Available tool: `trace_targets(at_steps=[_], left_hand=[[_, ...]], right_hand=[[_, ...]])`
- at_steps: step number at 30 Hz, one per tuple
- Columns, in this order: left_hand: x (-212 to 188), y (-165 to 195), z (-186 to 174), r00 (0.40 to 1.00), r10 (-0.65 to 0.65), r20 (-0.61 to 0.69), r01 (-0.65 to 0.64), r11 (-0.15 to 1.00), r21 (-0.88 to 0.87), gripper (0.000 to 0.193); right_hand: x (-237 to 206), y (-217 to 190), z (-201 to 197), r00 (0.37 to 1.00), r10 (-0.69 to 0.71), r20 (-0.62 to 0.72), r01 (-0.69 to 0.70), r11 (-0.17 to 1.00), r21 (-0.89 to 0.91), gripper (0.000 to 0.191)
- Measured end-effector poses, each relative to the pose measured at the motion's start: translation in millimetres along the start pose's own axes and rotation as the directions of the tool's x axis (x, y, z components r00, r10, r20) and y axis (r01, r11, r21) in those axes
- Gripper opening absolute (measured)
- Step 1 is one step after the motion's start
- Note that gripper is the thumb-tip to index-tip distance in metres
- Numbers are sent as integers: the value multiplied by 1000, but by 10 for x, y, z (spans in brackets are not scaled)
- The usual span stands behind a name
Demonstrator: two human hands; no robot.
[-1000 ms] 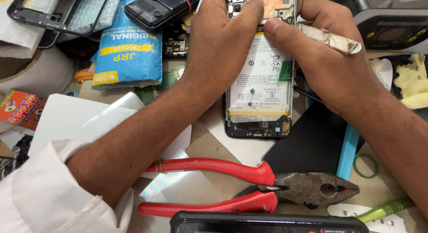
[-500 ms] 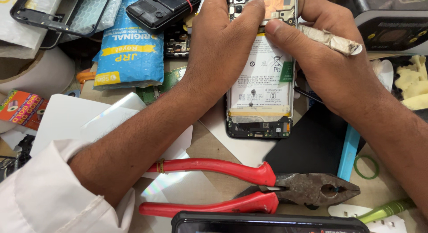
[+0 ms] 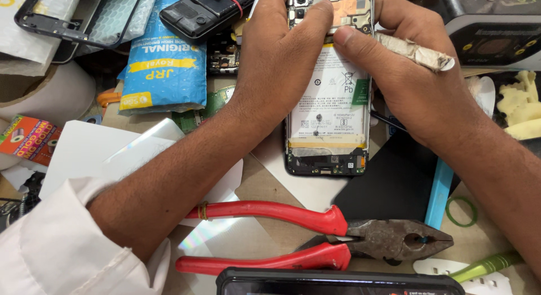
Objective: The person pries at the internal components of an opened smartphone, using a hand-held pry tool to work along the battery and midframe of the device. They hold the phone steady with one hand while levering and pressing around the battery area, then lift and reposition the phone to continue working on it.
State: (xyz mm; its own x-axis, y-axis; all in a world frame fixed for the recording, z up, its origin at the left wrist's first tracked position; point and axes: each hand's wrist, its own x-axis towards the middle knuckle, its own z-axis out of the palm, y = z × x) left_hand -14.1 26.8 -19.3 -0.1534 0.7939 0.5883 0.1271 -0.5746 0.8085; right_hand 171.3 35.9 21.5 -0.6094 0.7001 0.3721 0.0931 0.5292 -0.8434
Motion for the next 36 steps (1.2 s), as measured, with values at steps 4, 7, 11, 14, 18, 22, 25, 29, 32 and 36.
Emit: trace_targets(at_steps=[4,7,11,14,18,22,25,29,32,36], left_hand=[[1,-7,-7,999,-37,14,37,999,21,30],[-8,-6,-16,998,-55,22,54,998,24,30],[-4,-6,-6,1000,-29,8,29,999,25,31],[-14,-7,-16,996,-86,13,86,996,31,31],[-4,-10,-14,1000,-25,-1,25,998,49,31],[-3,-8,-16,999,-46,13,45,999,29,30],[-2,-6,-16,998,-60,28,60,998,27,28],[0,-8,-12,998,-63,28,61,997,43,27],[-4,-10,-14,998,-53,35,52,998,37,27],[-3,-15,-16,998,-52,35,50,998,44,27]], right_hand=[[1,5,-5,1000,-17,7,17,1000,-9,26],[1,6,-7,1000,-5,6,6,999,-34,25],[1,5,-6,1000,-19,15,20,1000,-10,25],[-3,-1,-2,1000,4,5,-4,999,-36,24],[-6,-9,1,1000,-6,17,7,1000,-29,23],[-2,-10,-4,998,-53,34,54,997,-52,23],[-8,-8,-5,1000,-8,15,9,999,-46,24],[-7,-12,-10,999,-30,21,31,996,-78,24],[-9,-21,-6,1000,-25,19,27,996,-80,24],[-5,-53,5,1000,-22,12,23,996,-83,23]])
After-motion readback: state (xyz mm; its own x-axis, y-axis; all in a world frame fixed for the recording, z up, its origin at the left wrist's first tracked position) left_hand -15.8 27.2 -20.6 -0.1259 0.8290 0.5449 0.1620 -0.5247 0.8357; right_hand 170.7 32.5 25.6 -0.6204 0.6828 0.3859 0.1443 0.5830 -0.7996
